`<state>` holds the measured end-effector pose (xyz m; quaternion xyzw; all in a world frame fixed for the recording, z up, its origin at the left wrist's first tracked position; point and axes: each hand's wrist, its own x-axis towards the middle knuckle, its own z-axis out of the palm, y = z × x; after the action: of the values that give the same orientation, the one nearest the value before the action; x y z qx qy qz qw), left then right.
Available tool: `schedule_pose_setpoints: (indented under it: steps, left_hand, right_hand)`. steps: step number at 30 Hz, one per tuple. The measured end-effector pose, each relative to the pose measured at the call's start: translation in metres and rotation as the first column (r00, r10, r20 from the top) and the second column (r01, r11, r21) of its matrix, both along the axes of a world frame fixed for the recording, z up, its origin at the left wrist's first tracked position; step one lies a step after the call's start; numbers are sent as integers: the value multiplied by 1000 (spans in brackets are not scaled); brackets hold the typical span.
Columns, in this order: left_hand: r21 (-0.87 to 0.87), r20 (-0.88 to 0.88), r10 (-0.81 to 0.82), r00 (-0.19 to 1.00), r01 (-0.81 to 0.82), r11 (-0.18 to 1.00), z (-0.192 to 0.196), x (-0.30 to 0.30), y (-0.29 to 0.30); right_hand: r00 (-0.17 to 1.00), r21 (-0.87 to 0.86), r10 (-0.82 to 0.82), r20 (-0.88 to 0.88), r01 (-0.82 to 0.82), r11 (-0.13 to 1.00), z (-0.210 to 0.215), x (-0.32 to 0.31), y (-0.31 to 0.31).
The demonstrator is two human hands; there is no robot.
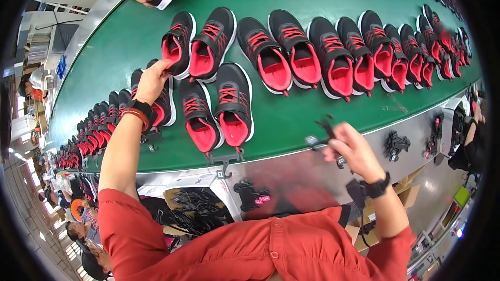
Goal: Attaching plastic tags or labels to manufactured shoes on a conveyor belt in a factory setting.
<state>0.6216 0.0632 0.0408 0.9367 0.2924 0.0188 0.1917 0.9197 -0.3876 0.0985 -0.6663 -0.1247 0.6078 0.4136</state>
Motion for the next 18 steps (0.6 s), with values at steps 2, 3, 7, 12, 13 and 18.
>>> schedule_pose_setpoints:
  steps: [2,3,7,12,13,18]
  left_hand:
    - [39,-27,-46,999,47,998,6,-2,-4]
    - [146,35,-169,985,162,976,7,-6,-6]
    - [205,-30,-174,984,177,963,20,-12,-25]
    - [228,-35,-108,994,113,967,17,-21,-32]
    - [237,-30,-98,995,102,966,16,-22,-33]
    - [207,-28,-85,996,89,974,21,-24,-38]
  right_hand:
    - [993,99,85,-82,-76,992,6,-23,74]
    - [985,161,147,-88,-132,978,7,-38,110]
    - [978,313,163,-133,-114,943,-25,-106,208]
    - [975,314,153,-162,-96,945,-35,-153,252]
    - [978,322,138,-159,-81,943,-38,-158,255]
    - [985,354,104,-135,-50,934,-48,-173,262]
